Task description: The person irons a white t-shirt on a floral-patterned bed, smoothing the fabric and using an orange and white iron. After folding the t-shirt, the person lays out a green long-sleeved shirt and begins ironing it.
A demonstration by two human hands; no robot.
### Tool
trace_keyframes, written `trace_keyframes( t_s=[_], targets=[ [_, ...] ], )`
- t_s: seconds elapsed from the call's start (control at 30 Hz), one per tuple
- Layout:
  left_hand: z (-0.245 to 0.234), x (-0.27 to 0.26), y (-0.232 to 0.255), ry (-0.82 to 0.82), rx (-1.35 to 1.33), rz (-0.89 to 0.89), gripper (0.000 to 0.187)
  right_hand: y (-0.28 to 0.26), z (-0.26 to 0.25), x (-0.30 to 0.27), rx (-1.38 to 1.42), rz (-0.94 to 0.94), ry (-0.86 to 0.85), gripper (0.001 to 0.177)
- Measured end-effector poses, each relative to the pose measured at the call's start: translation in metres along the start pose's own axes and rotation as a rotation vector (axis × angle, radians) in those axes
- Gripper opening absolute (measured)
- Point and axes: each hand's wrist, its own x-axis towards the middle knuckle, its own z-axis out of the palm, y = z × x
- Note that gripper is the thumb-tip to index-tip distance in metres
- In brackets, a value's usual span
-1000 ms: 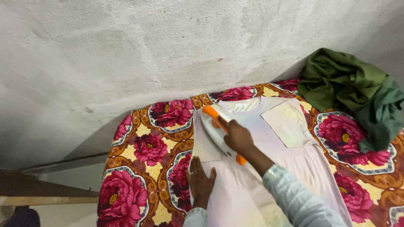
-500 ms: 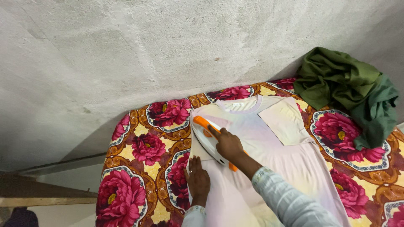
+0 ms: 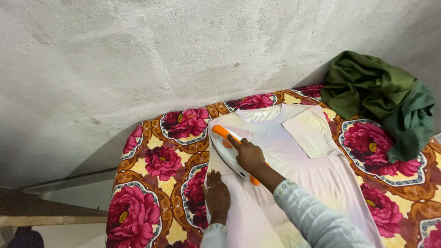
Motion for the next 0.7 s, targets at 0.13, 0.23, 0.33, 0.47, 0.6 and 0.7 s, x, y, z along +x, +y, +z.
trace_keyframes(
  t_s=[0.13,0.23,0.33,0.47,0.6,0.7],
  targets=[
    [-0.002,0.002,0.001,0.031,-0.005,0.011,0.057,-0.003,0.003,-0.012,0.001,0.014,-0.011,0.088],
    [-0.002,0.002,0.003,0.002,0.029,-0.011,0.055,-0.002,0.003,-0.037,-0.006,0.048,-0.052,0.09],
    [-0.004,0.003,0.002,-0.007,0.024,0.004,0.057,0.001,0.001,-0.039,-0.009,0.039,-0.046,0.09],
    [-0.005,0.001,0.002,0.045,-0.062,-0.022,0.054,0.007,0.001,-0.011,-0.032,0.026,0.007,0.088],
    [-0.005,0.001,0.003,0.048,-0.028,-0.016,0.053,0.014,0.004,0.001,-0.027,0.029,0.047,0.089],
    [-0.003,0.003,0.003,0.041,-0.02,-0.013,0.054,0.017,0.01,-0.022,-0.052,0.06,0.048,0.089]
  ],
)
